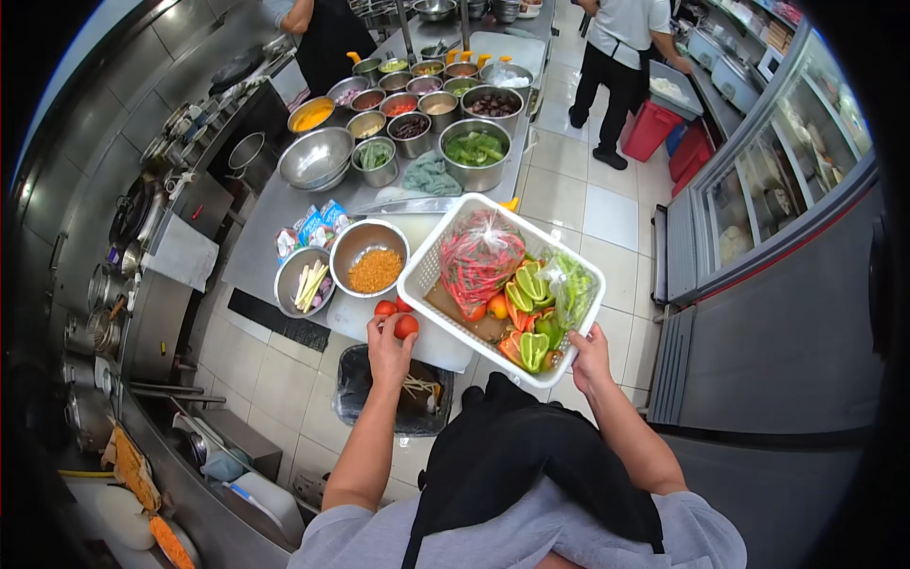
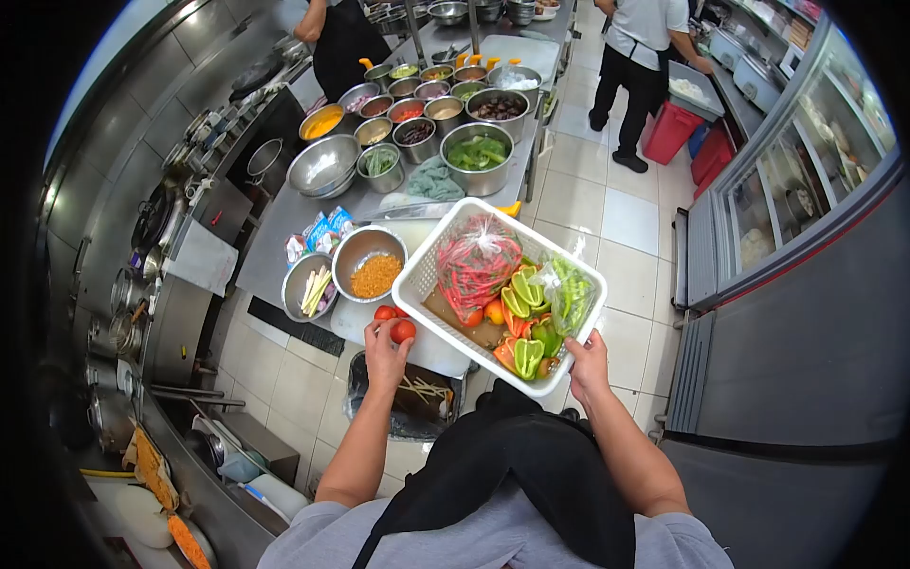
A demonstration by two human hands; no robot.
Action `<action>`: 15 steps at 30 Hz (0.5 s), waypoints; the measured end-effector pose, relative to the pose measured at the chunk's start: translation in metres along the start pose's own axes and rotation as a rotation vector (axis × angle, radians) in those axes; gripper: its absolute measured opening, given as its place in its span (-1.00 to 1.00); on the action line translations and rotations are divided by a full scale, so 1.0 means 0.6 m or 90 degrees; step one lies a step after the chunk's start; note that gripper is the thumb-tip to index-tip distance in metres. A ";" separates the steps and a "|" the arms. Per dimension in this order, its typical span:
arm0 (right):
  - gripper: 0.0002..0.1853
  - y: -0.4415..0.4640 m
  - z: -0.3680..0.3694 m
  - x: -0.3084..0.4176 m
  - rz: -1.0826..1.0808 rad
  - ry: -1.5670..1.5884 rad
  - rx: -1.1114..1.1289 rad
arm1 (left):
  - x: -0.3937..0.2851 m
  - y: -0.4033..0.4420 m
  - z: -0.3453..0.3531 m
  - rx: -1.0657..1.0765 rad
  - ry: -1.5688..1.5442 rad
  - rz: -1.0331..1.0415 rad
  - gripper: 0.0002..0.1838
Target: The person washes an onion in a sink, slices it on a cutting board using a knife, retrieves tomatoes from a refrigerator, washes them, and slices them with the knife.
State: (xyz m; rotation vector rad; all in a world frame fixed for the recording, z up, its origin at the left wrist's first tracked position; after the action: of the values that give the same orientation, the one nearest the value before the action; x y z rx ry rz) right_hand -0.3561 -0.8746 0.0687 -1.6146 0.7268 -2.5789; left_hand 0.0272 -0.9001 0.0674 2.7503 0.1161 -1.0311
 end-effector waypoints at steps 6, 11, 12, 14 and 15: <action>-0.62 -0.003 0.000 0.001 0.010 -0.004 -0.011 | 0.004 -0.012 0.003 -0.053 -0.024 0.002 -0.44; -0.62 -0.004 0.001 0.004 0.017 -0.006 -0.020 | -0.030 0.011 -0.054 -0.137 -0.055 0.046 -0.64; -0.62 -0.005 -0.001 0.002 0.012 -0.001 -0.024 | -0.037 0.027 -0.066 -0.112 -0.092 0.035 -0.68; -0.63 0.000 -0.007 -0.003 0.014 -0.006 -0.025 | -0.070 0.071 -0.081 -0.109 -0.169 0.114 -0.71; -0.63 0.006 -0.013 -0.006 0.001 0.000 -0.030 | -0.087 0.102 -0.081 -0.108 -0.174 0.128 -0.71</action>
State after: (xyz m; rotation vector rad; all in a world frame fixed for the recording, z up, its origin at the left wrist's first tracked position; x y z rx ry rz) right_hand -0.3619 -0.8740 0.0616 -1.6255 0.7944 -2.5796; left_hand 0.0281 -0.9492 0.1473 2.3877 -0.1073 -1.2621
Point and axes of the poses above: each hand's wrist, its own y-axis towards the middle knuckle, its own z-axis out of the palm, x = y × z, the point moved 4 cm from there along y, towards the middle knuckle, and after that the axes turned 3 degrees about x, right-handed, at the moved point
